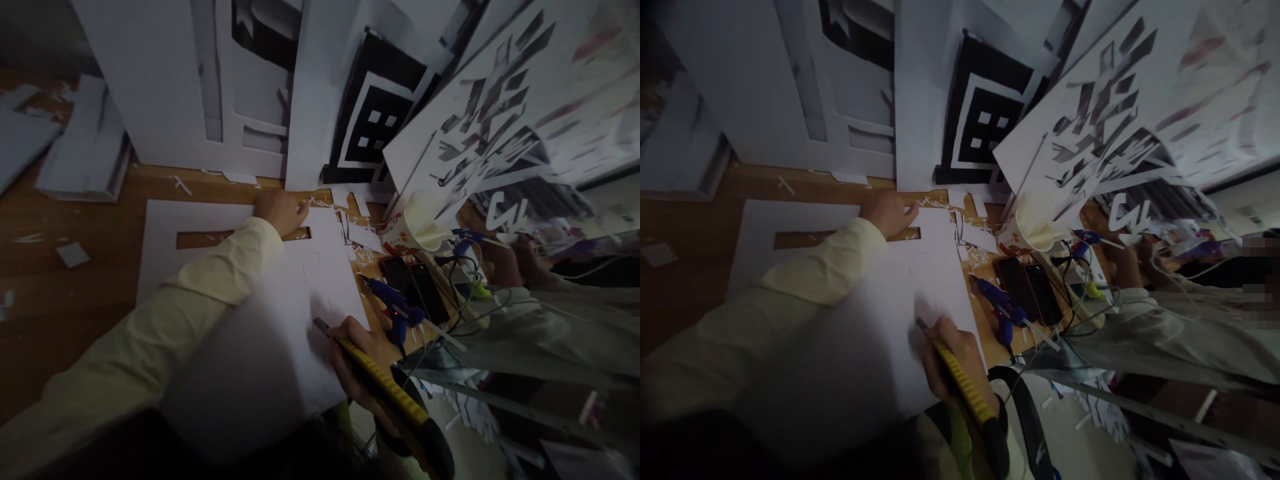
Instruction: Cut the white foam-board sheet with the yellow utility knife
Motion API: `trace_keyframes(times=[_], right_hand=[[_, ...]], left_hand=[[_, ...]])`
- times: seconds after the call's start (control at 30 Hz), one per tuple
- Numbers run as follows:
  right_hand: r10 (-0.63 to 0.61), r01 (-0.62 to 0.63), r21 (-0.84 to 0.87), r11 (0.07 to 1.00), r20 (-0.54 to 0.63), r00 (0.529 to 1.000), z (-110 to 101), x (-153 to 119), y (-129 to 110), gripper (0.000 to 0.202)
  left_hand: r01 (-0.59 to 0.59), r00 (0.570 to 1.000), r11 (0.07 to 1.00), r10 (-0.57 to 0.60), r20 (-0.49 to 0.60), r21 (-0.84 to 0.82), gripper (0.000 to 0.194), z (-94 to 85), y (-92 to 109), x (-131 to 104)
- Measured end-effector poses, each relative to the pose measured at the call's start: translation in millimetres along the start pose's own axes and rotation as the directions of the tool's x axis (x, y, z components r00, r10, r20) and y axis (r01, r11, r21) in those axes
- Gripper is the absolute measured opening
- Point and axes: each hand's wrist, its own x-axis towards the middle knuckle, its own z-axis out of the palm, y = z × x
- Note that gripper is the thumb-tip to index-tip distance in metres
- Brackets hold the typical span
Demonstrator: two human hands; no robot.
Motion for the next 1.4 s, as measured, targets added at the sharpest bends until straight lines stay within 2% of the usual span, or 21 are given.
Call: trace_keyframes(times=[0.1, 0.17, 0.27, 0.47, 0.73, 1.0, 1.1, 1.23, 1.4], right_hand=[[-0.09, 0.089, 0.024, 0.996, 0.038, 0.995, 5, -5, 7, 0.008], [-0.104, 0.104, 0.045, 0.994, 0.009, 0.994, 9, -7, 11, 0.009], [-0.133, 0.129, 0.099, 0.987, 0.033, 0.991, 11, -8, 13, 0.007], [-0.096, 0.085, 0.133, 0.987, 0.08, 0.992, 11, -10, 14, 0.016], [-0.027, 0.015, 0.127, 0.992, 0.093, 0.995, 19, -20, 26, 0.015], [0.001, -0.024, 0.131, 0.991, 0.177, 0.984, 11, -19, 19, 0.017], [0.017, -0.044, 0.14, 0.989, 0.188, 0.982, 4, -12, 14, 0.009], [0.066, -0.085, 0.081, 0.993, 0.211, 0.975, -2, 13, 9, 0.004], [0.031, -0.07, 0.168, 0.983, 0.228, 0.973, 5, 34, 3, 0.002]], left_hand=[[0.003, 1.0, 1.0, -0.003, 0.007, -0.006, 0.06, -1.3, 1, -1], [0.013, 1.0, 1.0, -0.013, 0.025, -0.02, 0.06, -2.1, 2, -1], [0.035, 0.999, 0.999, -0.033, 0.033, -0.041, 0.06, -2.4, 2, -1], [0.027, 1.0, 0.999, -0.027, 0.016, -0.023, 0.059, -1.2, 1, -1], [0.007, 1.0, 1.0, -0.007, 0.027, -0.009, 0.06, -0.1, 1, 0], [0.002, 1.0, 1.0, -0.002, 0.015, -0.024, 0.059, 0.0, 0, 0], [-0.003, 1.0, 1.0, 0.003, 0.002, -0.019, 0.058, 0.8, 0, 0], [-0.006, 1.0, 1.0, 0.006, -0.008, 0.008, 0.058, 0.0, 1, 0], [-0.009, 1.0, 0.996, 0.009, 0.002, 0.084, 0.058, -2.4, 2, -1]])
